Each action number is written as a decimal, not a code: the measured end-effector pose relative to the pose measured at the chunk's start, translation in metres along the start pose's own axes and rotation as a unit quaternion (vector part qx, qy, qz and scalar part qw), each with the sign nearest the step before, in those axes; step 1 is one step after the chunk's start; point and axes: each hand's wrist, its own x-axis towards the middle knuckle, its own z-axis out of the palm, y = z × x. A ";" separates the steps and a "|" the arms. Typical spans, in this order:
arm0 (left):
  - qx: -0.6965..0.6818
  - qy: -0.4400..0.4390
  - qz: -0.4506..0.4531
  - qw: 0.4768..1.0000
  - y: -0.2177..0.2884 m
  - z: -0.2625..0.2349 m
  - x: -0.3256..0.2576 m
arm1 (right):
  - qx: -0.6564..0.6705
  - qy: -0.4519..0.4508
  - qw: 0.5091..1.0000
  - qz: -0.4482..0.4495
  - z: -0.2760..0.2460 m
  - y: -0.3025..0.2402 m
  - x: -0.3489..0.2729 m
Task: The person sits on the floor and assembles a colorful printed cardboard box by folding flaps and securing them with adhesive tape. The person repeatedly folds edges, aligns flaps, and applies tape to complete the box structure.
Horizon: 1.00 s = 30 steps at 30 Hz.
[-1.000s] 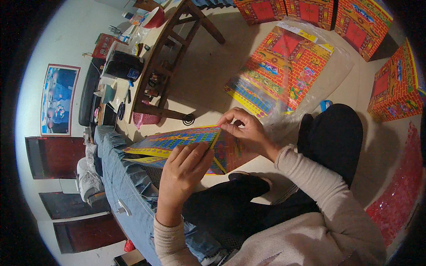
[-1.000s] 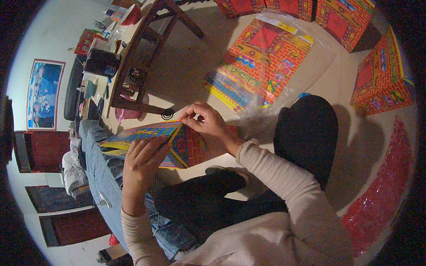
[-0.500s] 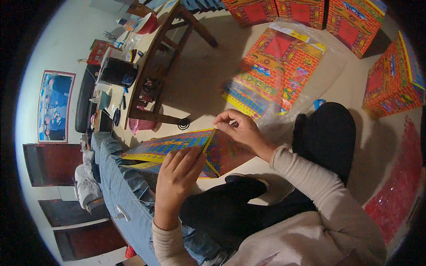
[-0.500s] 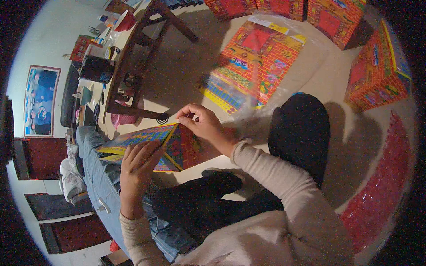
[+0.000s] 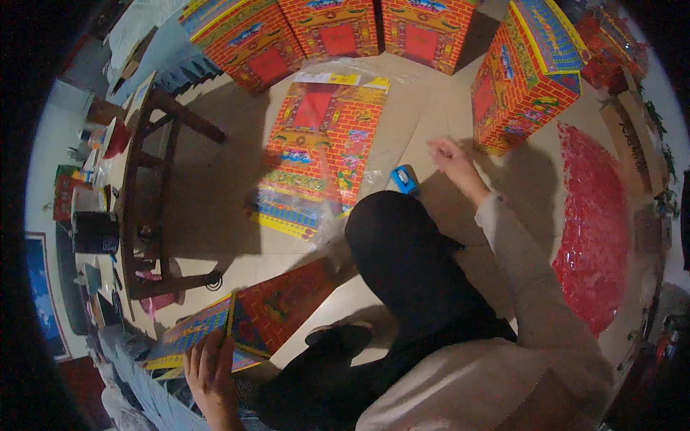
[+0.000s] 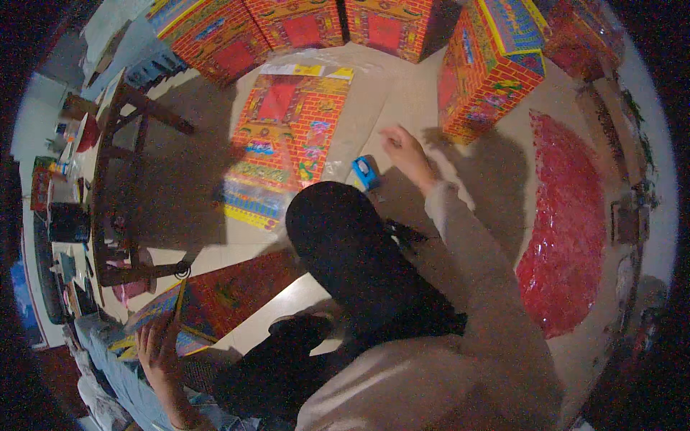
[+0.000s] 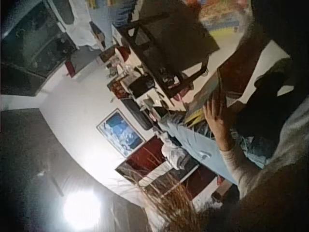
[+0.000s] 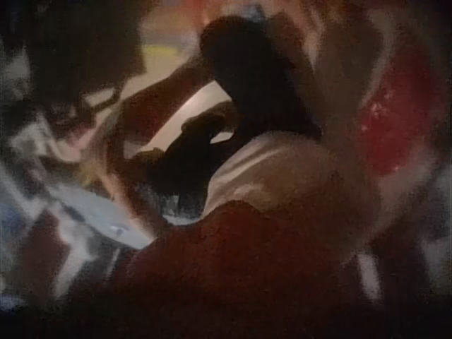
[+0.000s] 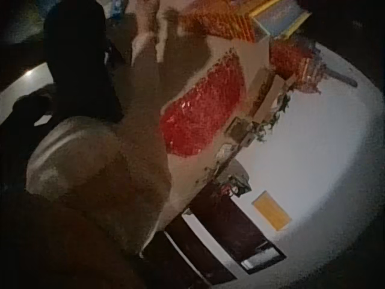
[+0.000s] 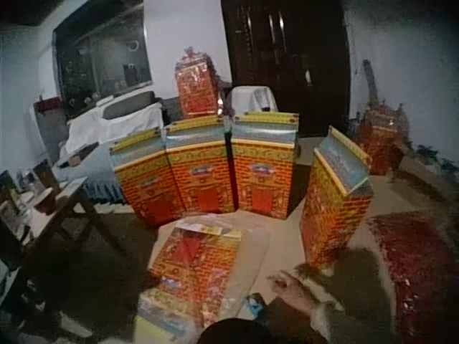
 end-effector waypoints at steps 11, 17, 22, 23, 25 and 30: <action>-0.047 -0.017 -0.059 0.997 -0.008 0.006 -0.006 | 0.057 -0.117 0.970 0.206 0.027 0.255 -0.008; -0.012 -0.033 -0.058 0.998 -0.007 -0.002 -0.010 | -0.141 -0.168 0.953 0.210 0.078 0.226 0.032; -0.027 -0.037 -0.074 0.996 0.001 0.002 0.006 | -0.115 -0.165 0.962 0.184 0.067 0.277 0.040; -0.021 -0.041 -0.085 0.995 0.005 -0.004 0.005 | -0.095 -0.151 0.968 0.175 0.078 0.273 0.042; -0.040 -0.041 -0.117 0.991 0.003 -0.001 0.002 | -0.088 -0.152 0.978 0.108 0.078 0.280 0.045; -0.040 -0.032 -0.093 0.994 -0.007 0.006 -0.005 | -0.082 -0.174 0.965 0.178 0.078 0.294 0.048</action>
